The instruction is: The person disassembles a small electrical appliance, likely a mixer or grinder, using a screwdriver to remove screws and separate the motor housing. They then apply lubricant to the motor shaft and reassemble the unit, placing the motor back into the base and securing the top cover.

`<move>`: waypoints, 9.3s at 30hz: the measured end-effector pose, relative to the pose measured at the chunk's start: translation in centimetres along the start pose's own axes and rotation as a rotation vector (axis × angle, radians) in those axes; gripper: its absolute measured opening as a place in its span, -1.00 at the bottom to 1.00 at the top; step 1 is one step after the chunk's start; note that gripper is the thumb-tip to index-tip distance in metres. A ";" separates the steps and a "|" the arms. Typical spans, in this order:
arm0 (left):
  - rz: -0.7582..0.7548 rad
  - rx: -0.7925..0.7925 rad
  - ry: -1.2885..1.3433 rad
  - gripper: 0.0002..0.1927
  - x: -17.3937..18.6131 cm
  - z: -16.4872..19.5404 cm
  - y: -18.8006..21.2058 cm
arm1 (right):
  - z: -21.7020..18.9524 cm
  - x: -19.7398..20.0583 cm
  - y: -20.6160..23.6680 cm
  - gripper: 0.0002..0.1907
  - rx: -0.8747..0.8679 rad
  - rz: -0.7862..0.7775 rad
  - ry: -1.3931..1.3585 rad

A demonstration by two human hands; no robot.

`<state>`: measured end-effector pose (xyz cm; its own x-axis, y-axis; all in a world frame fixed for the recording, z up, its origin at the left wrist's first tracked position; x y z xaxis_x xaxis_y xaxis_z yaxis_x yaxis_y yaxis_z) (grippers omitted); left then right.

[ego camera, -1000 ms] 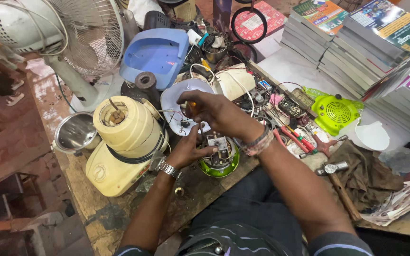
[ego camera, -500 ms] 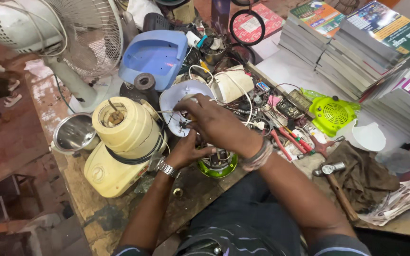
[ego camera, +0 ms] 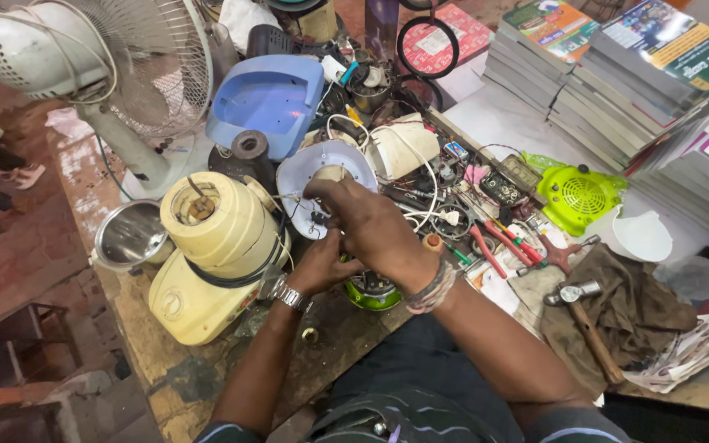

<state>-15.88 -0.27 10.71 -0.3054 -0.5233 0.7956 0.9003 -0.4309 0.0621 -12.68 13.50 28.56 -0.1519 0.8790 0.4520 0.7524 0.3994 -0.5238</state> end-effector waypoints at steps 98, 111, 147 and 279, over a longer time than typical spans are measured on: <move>0.205 -0.475 -0.353 -0.59 6.2 11.7 11.9 | 1.6 5.6 22.1 -0.53 -0.462 0.197 -0.223; -0.013 -0.533 -0.162 -0.67 6.1 11.3 11.6 | -1.9 7.1 17.7 -0.61 -0.183 -0.152 0.120; 0.265 -0.587 0.079 -0.67 0.4 14.9 5.8 | -6.4 12.7 13.4 -0.45 0.058 0.148 -0.211; 0.306 -0.602 -0.255 -0.79 -4.1 5.4 1.1 | 5.4 1.0 7.3 -0.75 -0.025 0.540 -0.690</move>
<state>-11.99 5.40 10.83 0.0812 -0.5294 0.8445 0.5844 -0.6611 -0.4706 -10.82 18.74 21.29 -0.1189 0.9108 -0.3953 0.8463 -0.1153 -0.5201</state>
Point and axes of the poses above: each hand's wrist, its own y-axis away from the middle knuckle, its own x-axis out of the back of the hand, z = x × y, the point moved 4 cm from there along -y, towards the middle knuckle, and after that the axes turned 12 degrees about -y, right-handed, at the moved point
